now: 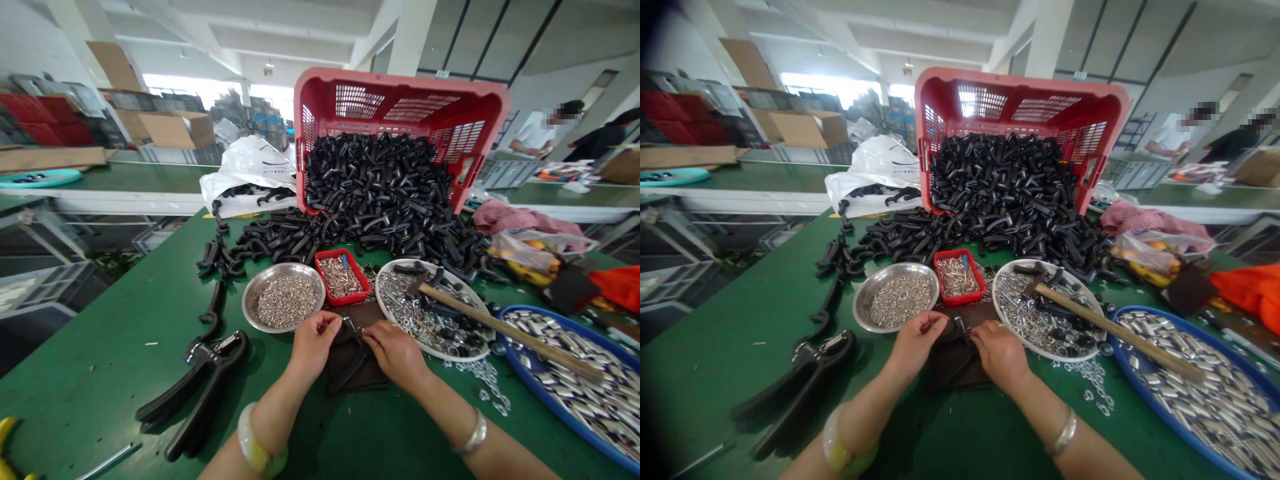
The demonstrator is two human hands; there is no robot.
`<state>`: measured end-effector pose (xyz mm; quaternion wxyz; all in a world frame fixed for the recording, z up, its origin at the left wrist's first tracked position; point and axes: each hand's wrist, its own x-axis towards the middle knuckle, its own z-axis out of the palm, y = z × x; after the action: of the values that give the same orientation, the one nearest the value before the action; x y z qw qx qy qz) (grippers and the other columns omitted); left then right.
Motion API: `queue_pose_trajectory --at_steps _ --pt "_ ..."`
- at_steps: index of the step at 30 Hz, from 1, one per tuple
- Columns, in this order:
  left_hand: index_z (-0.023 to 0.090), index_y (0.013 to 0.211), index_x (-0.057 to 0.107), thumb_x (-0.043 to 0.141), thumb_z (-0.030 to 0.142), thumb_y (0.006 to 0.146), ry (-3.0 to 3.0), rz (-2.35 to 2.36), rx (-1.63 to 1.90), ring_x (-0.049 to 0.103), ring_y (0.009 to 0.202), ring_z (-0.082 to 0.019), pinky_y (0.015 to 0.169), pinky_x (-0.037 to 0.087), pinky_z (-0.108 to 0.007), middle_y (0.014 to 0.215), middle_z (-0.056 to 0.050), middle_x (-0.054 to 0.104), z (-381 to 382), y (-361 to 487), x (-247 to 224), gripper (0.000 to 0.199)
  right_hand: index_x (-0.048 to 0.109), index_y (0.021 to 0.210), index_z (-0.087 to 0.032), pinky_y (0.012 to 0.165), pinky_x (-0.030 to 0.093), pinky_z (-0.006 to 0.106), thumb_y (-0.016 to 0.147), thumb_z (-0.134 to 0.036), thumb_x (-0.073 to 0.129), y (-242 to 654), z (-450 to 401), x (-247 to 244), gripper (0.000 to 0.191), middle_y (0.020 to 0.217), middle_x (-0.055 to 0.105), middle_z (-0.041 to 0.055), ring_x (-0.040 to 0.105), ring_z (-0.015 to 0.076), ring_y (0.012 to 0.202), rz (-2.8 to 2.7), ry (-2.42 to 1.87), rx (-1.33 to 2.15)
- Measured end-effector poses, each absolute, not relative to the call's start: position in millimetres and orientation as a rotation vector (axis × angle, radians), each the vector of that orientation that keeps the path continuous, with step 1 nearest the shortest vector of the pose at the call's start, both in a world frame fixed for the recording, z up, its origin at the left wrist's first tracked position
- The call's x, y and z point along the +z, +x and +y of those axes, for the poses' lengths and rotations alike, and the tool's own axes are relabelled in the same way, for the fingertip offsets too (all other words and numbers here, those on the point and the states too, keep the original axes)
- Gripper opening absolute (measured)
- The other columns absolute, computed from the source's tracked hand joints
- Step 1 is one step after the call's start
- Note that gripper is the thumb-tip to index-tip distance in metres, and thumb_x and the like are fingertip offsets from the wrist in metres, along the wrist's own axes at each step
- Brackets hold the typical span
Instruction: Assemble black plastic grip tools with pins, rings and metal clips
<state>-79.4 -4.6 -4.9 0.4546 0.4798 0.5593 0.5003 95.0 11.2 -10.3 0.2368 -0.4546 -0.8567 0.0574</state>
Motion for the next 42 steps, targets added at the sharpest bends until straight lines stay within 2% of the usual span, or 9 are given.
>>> queue_pose_trajectory --at_steps 9,15,18,21,25,30,33,36,42 --pt "0.018 0.07 0.061 0.057 0.038 0.071 1.473 1.588 1.166 0.049 0.053 -0.01 0.054 0.038 -0.022 0.064 0.003 0.061 -9 -80 -11 0.021 0.061 0.082 -0.017 0.068 0.042 0.027 0.085 -0.018 0.039 89 4 -15 0.022 0.073 0.06 0.0069 0.056 0.0171 0.072 -2.455 -1.306 -0.075" --pt "0.019 0.074 0.062 0.054 0.031 0.075 1.55 1.592 1.241 0.054 0.063 -0.011 0.063 0.041 -0.022 0.071 0.002 0.063 -10 -81 -13 0.015 0.06 0.074 -0.017 0.056 0.041 0.027 0.074 -0.005 0.046 73 -3 -5 0.019 0.072 0.059 0.0093 0.054 0.021 0.073 -2.627 -1.341 -0.465" --pt "0.02 0.077 0.063 0.053 0.027 0.077 1.608 1.624 1.214 0.056 0.069 -0.012 0.068 0.042 -0.023 0.076 0.002 0.065 -11 -84 -11 0.012 0.06 0.073 -0.016 0.055 0.044 0.028 0.073 -0.002 0.045 70 -7 -4 0.021 0.073 0.06 0.0107 0.054 0.0216 0.072 -2.671 -1.309 -0.54" --pt "0.023 0.081 0.065 0.053 0.026 0.077 1.683 1.663 1.089 0.058 0.075 -0.013 0.071 0.042 -0.023 0.083 0.003 0.066 -14 -84 -6 0.012 0.061 0.088 -0.014 0.062 0.048 0.03 0.072 -0.001 0.043 79 -8 -7 0.028 0.086 0.063 0.0127 0.056 0.023 0.08 -2.694 -1.237 -0.472" --pt "0.029 0.101 0.061 0.052 0.027 0.079 1.827 1.736 0.936 0.06 0.083 -0.014 0.073 0.043 -0.024 0.094 0.003 0.067 -12 -73 -1 0.024 0.054 0.111 -0.013 0.077 0.048 0.034 0.076 -0.005 0.04 101 -9 -17 0.039 0.1 0.06 0.013 0.054 0.0221 0.091 -2.644 -1.108 -0.182" --pt "0.03 0.11 0.057 0.046 0.03 0.084 2.291 1.72 0.687 0.059 0.08 -0.016 0.069 0.042 -0.025 0.091 -0.001 0.067 -1 -55 -7 0.029 0.054 0.111 -0.014 0.086 0.044 0.042 0.081 -0.015 0.042 116 -12 -30 0.032 0.101 0.059 0.0127 0.053 0.0222 0.094 -2.458 -1.089 0.027" --pt "0.029 0.111 0.056 0.044 0.027 0.085 2.571 1.655 0.617 0.058 0.074 -0.015 0.063 0.042 -0.024 0.082 0.0 0.067 2 -58 -14 0.029 0.053 0.111 -0.015 0.086 0.044 0.042 0.08 -0.015 0.044 119 -13 -32 0.033 0.103 0.058 0.0122 0.053 0.022 0.096 -2.444 -1.073 0.119" --pt "0.029 0.115 0.051 0.045 0.022 0.084 2.798 1.536 0.561 0.057 0.071 -0.015 0.06 0.042 -0.024 0.083 0.0 0.066 1 -67 -18 0.033 0.053 0.112 -0.015 0.087 0.044 0.041 0.08 -0.014 0.043 120 -12 -31 0.033 0.104 0.058 0.012 0.054 0.0218 0.096 -2.441 -1.045 0.173" --pt "0.026 0.118 0.05 0.043 0.022 0.085 2.778 1.474 0.636 0.057 0.07 -0.014 0.061 0.043 -0.025 0.085 0.0 0.067 1 -71 -15 0.034 0.053 0.112 -0.014 0.086 0.044 0.04 0.081 -0.015 0.044 123 -10 -34 0.033 0.105 0.058 0.0122 0.053 0.0216 0.096 -2.412 -1.043 0.204"
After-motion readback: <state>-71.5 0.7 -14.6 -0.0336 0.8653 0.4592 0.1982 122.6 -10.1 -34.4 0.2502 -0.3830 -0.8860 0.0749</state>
